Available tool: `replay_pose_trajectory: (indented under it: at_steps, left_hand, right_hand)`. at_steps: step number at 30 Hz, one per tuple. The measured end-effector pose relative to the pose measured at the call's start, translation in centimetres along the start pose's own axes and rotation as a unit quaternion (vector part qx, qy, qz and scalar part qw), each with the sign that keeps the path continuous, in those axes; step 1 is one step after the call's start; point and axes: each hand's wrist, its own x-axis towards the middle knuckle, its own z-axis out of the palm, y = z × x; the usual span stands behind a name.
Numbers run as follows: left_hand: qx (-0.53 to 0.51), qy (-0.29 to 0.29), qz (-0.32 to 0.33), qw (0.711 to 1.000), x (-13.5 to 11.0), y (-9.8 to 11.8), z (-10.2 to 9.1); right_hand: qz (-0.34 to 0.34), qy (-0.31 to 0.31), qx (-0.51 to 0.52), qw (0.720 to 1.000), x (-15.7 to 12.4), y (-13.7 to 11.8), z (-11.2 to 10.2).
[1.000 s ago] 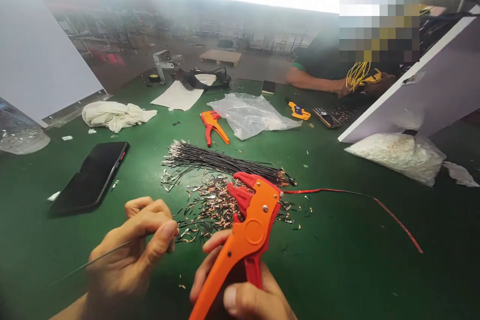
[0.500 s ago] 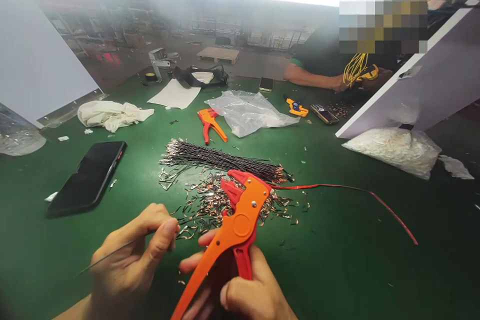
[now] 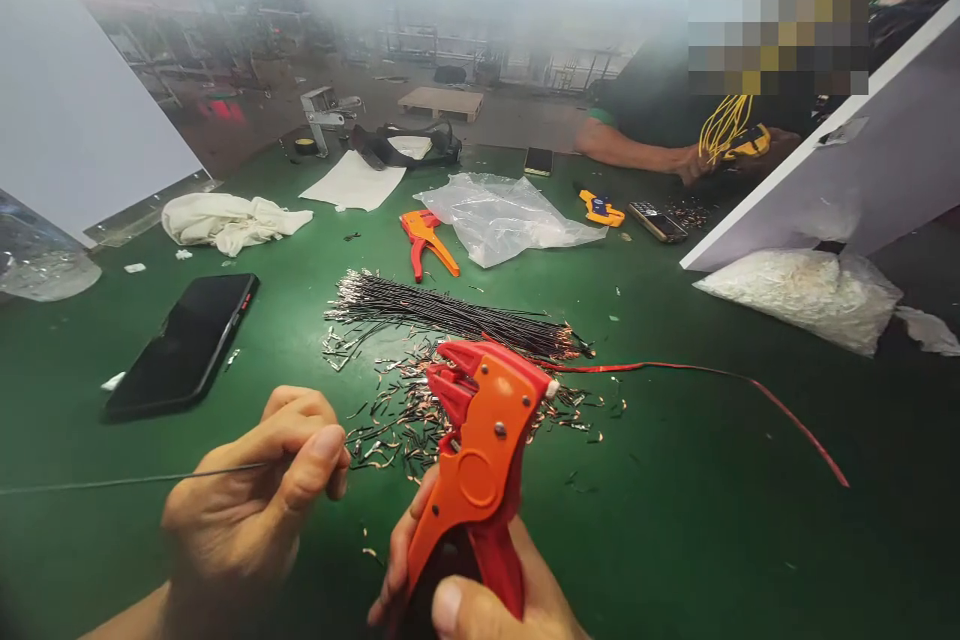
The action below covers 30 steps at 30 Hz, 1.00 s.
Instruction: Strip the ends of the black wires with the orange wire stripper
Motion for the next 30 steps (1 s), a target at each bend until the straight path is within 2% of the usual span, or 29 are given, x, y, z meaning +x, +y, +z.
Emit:
replay_pose_trajectory:
  at_steps: [3,7,17,30]
  left_hand:
    - [-0.015,-0.001,-0.019,1.0,-0.2,0.0,0.0]
    - [-0.023,-0.005,-0.016,1.0,-0.3,0.6,-0.1]
    - [-0.016,0.01,-0.004,1.0,0.0,1.3,-0.1]
    - [0.04,-0.014,0.07,0.997,-0.1,1.9,0.1]
  right_hand:
    - [0.035,-0.014,-0.094,0.995,0.1,0.1,-0.3]
    - [0.035,-0.017,-0.133,0.99,0.3,0.1,-0.4]
    - [0.056,0.04,-0.073,0.995,0.3,1.1,0.4]
    - [0.026,0.019,-0.09,0.995,0.8,1.9,0.2]
